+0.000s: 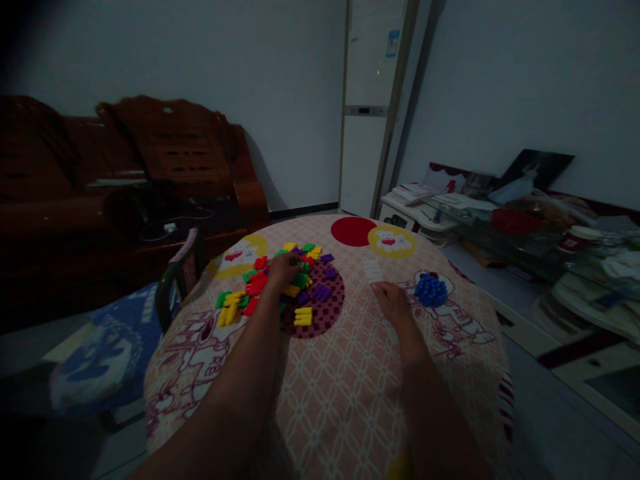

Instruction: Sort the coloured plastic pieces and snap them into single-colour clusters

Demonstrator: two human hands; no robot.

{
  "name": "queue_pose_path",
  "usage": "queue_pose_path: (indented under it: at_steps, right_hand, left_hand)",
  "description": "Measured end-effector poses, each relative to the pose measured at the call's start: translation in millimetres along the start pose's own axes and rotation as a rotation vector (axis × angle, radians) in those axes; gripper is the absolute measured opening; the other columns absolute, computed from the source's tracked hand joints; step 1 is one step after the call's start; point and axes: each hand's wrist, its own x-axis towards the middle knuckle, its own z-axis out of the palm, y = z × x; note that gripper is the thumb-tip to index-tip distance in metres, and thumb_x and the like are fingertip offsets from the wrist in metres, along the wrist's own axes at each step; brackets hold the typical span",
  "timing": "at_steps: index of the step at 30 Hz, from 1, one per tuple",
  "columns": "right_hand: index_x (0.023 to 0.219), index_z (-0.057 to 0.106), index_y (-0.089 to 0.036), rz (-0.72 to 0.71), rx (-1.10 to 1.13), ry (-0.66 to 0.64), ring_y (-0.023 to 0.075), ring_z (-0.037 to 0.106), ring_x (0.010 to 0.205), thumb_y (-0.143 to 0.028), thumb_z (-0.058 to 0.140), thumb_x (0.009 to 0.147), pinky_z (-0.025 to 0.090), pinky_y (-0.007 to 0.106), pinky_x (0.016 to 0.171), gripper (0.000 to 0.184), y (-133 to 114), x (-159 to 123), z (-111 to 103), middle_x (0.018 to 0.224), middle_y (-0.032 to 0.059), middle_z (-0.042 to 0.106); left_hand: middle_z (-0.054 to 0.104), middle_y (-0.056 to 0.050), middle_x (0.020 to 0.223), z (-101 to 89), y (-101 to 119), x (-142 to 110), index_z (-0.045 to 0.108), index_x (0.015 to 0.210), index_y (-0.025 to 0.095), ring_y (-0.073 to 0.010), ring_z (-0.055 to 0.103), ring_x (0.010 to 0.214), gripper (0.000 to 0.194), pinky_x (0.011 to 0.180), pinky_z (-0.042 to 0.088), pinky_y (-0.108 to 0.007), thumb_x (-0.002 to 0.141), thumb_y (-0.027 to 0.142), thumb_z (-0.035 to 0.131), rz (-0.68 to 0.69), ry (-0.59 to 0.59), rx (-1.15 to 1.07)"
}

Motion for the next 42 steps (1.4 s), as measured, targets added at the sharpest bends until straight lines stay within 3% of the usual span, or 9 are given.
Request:
queue_pose_path:
  at_steps: [9,17,21,26,31,35,38,42]
  right_hand:
    - [0.083,0.076,-0.023,0.045,0.052,0.024,0.0276,0.069,0.089,-0.051,0.054,0.086,0.051,0.040,0.083,0.035,-2,-5,3,0.091,0.0069,0.076]
    - [0.093,0.078,-0.026,0.036,0.016,0.005,0.0288,0.069,0.101,-0.047,0.053,0.089,0.050,0.044,0.094,0.033,2,-11,7,0.103,0.0081,0.077]
    - [0.096,0.078,-0.023,0.047,0.006,0.010,0.0271,0.069,0.100,-0.044,0.053,0.089,0.051,0.043,0.094,0.033,2,-13,8,0.104,0.0086,0.077]
    - [0.095,0.077,-0.022,0.043,0.008,-0.005,0.0251,0.069,0.099,-0.038,0.054,0.087,0.052,0.039,0.092,0.030,-4,-14,8,0.103,0.0089,0.077]
    - [0.093,0.077,-0.021,0.029,-0.026,0.011,0.0245,0.069,0.096,-0.035,0.052,0.089,0.051,0.038,0.090,0.029,-6,-9,9,0.100,0.0093,0.076]
    - [0.089,0.077,-0.020,0.028,-0.019,0.013,0.0235,0.069,0.093,-0.031,0.053,0.088,0.051,0.037,0.088,0.026,-4,-5,10,0.096,0.0087,0.077]
    - [0.089,0.077,-0.020,0.023,-0.026,0.008,0.0235,0.069,0.093,-0.030,0.053,0.087,0.051,0.037,0.088,0.026,-3,-4,10,0.097,0.0088,0.077]
    - [0.091,0.077,-0.021,0.021,-0.054,-0.001,0.0241,0.069,0.096,-0.031,0.053,0.088,0.051,0.038,0.090,0.026,-3,-7,10,0.100,0.0090,0.077]
  left_hand:
    - [0.078,-0.003,0.100,-3.0,3,-1,0.078,0.100,0.021,-0.0203,0.071,0.091,0.023,0.084,0.053,-0.029,0.081,0.015,0.067,0.031,-0.008,-0.144]
    - [0.078,-0.006,0.096,-17.5,-13,1,0.077,0.099,0.016,-0.0199,0.071,0.085,0.022,0.077,0.052,-0.027,0.080,0.024,0.069,-0.072,0.064,-0.157]
    - [0.078,-0.007,0.095,-15.2,-16,3,0.077,0.095,0.017,-0.0214,0.071,0.087,0.020,0.077,0.052,-0.029,0.078,0.025,0.069,-0.082,0.054,-0.149]
    - [0.077,-0.006,0.088,3.6,6,5,0.076,0.099,0.016,-0.0204,0.070,0.080,0.024,0.073,0.053,-0.029,0.078,0.027,0.069,-0.012,0.023,-0.300]
    - [0.074,-0.005,0.086,40.2,61,-15,0.073,0.097,0.016,-0.0180,0.067,0.078,0.020,0.072,0.051,-0.028,0.079,0.024,0.069,0.168,0.007,-0.392]
    - [0.071,-0.004,0.084,73.0,95,-38,0.068,0.092,0.016,-0.0159,0.064,0.078,0.013,0.074,0.049,-0.027,0.079,0.018,0.069,0.327,-0.063,-0.314]
    - [0.071,-0.004,0.090,86.7,100,-47,0.065,0.094,0.017,-0.0168,0.064,0.084,0.017,0.078,0.049,-0.028,0.077,0.013,0.069,0.393,-0.139,-0.245]
    - [0.070,-0.005,0.096,88.3,91,-49,0.063,0.103,0.017,-0.0192,0.064,0.090,0.029,0.083,0.050,-0.031,0.075,0.013,0.072,0.395,-0.193,-0.218]
